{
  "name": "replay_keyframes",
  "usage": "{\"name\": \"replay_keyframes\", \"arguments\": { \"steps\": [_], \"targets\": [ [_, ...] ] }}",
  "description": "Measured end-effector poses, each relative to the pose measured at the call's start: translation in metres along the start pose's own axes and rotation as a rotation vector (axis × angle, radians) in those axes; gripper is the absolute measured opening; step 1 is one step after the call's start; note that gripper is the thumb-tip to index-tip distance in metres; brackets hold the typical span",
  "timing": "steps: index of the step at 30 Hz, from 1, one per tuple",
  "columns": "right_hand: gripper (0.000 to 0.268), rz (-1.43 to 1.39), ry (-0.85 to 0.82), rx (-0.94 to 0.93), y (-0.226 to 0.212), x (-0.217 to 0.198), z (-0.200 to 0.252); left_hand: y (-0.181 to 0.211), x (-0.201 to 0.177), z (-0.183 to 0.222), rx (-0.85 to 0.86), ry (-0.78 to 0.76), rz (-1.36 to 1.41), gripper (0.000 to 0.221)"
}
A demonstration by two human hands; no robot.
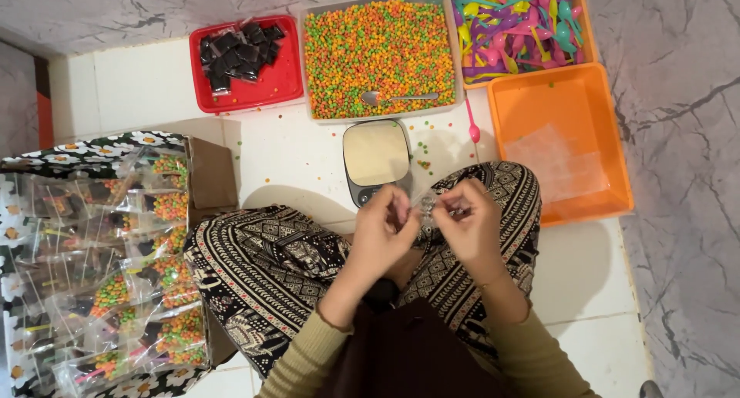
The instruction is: Filling small plastic bags with colorful candies, weighing them on a digital scale, and sealing them.
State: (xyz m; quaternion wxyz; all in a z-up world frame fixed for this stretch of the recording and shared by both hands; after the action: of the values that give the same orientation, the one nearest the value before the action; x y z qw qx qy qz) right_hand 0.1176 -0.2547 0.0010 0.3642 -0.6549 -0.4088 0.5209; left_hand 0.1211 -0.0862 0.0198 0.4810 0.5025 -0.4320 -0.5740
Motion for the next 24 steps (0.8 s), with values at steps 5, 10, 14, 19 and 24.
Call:
{"name": "replay_keyframes", "arguments": {
  "steps": [5,10,14,19,24],
  "targets": [
    [0.007,-0.164,-0.005,0.052,0.002,-0.005,0.002,0.025,-0.001,-0.004,0.143,-0.278,-0.231,0.109],
    [0.005,-0.263,0.009,0.131,0.021,-0.009,0.003,0.009,0.013,-0.015,0.288,-0.27,-0.394,0.09],
    [0.007,-0.309,-0.026,0.224,0.028,-0.01,-0.004,0.007,0.02,-0.029,0.298,-0.321,-0.398,0.099],
    [0.009,-0.297,-0.062,0.312,0.042,-0.011,-0.015,-0.005,0.027,-0.049,0.275,-0.376,-0.391,0.099],
    [0.032,-0.412,-0.305,0.44,0.058,-0.006,-0.042,-0.025,0.024,-0.072,0.246,-0.296,-0.373,0.079]
  ]
}}
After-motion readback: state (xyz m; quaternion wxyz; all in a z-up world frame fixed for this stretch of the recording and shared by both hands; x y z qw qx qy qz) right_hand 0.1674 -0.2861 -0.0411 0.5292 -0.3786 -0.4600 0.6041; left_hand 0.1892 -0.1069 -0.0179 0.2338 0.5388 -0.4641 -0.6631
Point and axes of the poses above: each hand's wrist, its own z-axis away from the middle knuckle, its own x-axis out of the palm, y = z × x, the point moved 5 cm from there along -z, towards the middle knuckle, and after that the axes turned 10 degrees about -x, right-handed, at the moved point
